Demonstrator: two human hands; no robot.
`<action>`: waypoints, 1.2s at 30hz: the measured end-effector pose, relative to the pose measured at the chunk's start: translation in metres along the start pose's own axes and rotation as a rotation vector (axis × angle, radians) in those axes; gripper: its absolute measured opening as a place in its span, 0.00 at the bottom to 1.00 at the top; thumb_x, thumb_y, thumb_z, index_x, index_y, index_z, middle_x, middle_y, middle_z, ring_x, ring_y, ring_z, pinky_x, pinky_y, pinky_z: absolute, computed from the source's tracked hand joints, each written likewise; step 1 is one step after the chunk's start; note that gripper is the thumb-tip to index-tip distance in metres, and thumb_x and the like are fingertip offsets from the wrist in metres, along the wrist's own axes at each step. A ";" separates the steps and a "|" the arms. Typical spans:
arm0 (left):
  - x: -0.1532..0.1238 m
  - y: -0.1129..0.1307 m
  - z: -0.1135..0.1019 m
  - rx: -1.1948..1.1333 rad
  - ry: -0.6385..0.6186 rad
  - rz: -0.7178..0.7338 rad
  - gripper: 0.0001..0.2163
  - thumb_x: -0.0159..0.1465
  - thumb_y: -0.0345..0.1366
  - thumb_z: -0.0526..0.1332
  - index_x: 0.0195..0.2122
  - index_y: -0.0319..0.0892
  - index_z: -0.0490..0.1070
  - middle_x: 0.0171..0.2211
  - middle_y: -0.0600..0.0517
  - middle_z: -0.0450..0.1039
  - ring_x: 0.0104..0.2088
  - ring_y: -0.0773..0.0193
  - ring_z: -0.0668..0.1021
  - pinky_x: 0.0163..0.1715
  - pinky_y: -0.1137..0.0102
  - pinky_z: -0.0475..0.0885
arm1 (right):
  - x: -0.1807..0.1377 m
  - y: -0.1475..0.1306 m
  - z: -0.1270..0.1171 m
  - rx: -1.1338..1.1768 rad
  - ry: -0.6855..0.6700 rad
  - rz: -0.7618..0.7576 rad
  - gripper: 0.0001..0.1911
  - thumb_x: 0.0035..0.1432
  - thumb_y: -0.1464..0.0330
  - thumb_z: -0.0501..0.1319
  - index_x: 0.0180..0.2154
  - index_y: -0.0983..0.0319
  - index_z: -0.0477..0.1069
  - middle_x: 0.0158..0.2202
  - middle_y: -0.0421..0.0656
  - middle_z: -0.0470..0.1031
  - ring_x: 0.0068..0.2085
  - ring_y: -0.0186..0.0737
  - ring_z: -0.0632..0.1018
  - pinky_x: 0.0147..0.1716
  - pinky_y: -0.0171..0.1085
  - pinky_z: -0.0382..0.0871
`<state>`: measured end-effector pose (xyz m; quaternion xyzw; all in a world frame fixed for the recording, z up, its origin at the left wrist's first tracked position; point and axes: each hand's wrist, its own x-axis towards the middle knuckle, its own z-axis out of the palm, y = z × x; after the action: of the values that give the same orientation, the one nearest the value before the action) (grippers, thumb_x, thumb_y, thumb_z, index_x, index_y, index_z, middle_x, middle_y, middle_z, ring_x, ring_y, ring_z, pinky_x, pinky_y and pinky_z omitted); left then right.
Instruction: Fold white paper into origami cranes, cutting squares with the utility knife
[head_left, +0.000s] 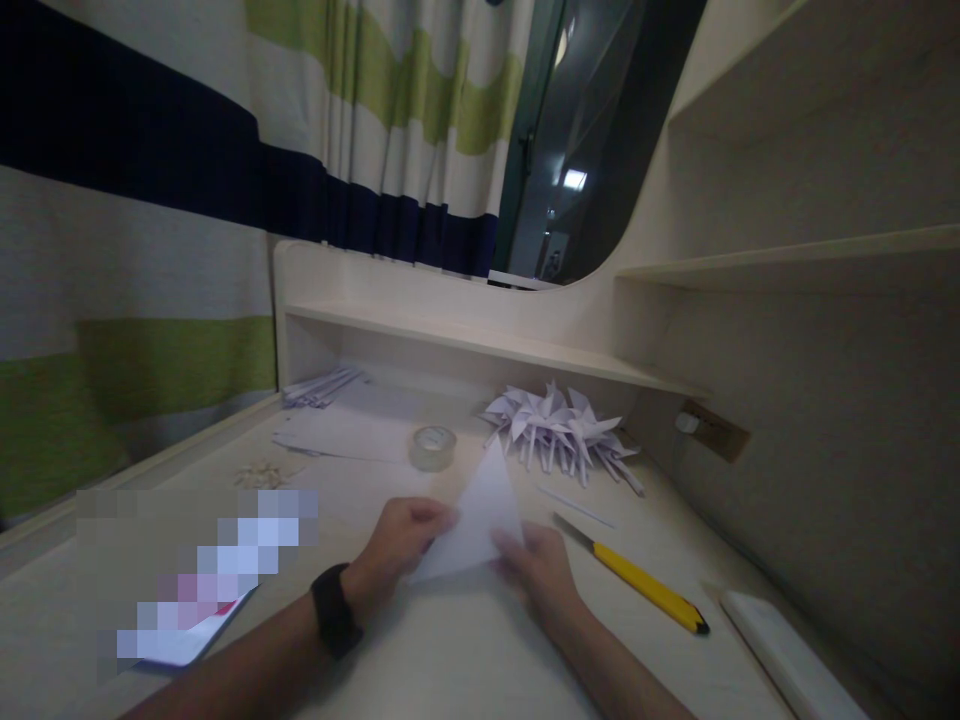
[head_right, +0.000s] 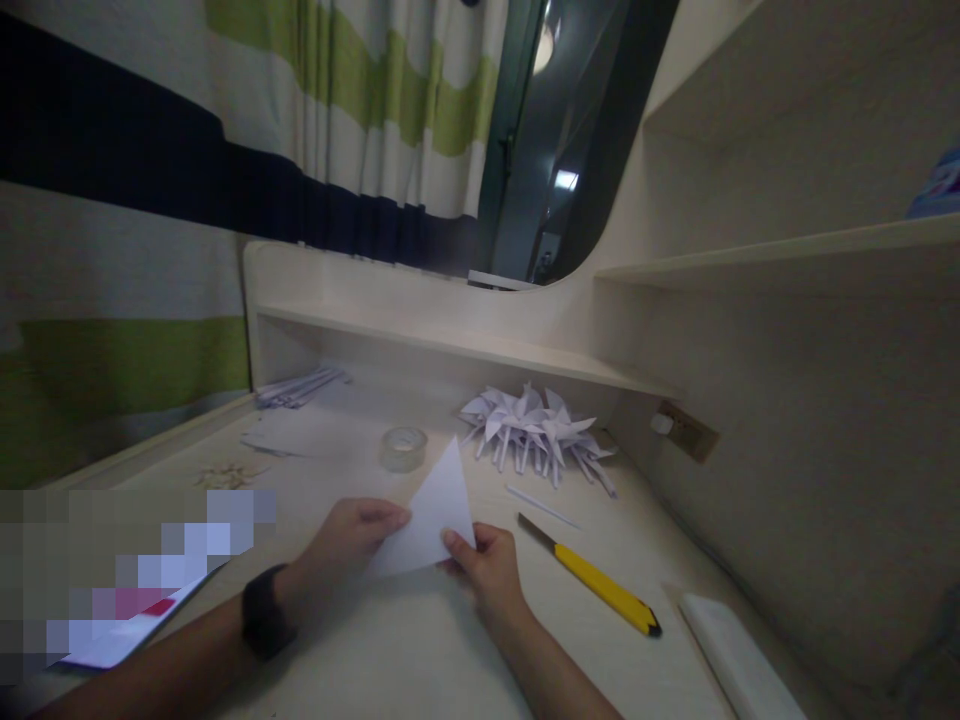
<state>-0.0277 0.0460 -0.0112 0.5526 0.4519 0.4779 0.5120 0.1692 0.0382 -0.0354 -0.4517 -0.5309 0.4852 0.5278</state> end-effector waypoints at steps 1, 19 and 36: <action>0.000 0.001 0.000 -0.026 -0.022 -0.002 0.23 0.48 0.52 0.68 0.29 0.32 0.79 0.24 0.44 0.77 0.23 0.60 0.75 0.24 0.69 0.66 | 0.000 0.000 0.000 -0.007 0.029 0.001 0.25 0.39 0.50 0.70 0.21 0.68 0.74 0.17 0.43 0.72 0.18 0.33 0.68 0.17 0.31 0.59; -0.001 -0.016 0.007 0.331 0.104 0.310 0.33 0.54 0.43 0.67 0.60 0.42 0.61 0.57 0.42 0.66 0.53 0.48 0.73 0.51 0.56 0.68 | -0.004 -0.019 0.002 -0.114 0.159 -0.101 0.25 0.44 0.46 0.65 0.18 0.62 0.68 0.15 0.40 0.70 0.18 0.36 0.70 0.19 0.33 0.62; -0.006 -0.018 0.022 -0.006 -0.426 0.215 0.38 0.49 0.40 0.72 0.60 0.44 0.61 0.51 0.42 0.71 0.47 0.48 0.75 0.45 0.58 0.71 | -0.017 -0.029 0.007 -0.253 0.064 -0.181 0.16 0.45 0.59 0.65 0.16 0.61 0.66 0.16 0.36 0.65 0.21 0.33 0.65 0.19 0.30 0.57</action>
<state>-0.0071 0.0388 -0.0299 0.6842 0.2708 0.4036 0.5438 0.1639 0.0173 -0.0088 -0.4802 -0.6094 0.3501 0.5249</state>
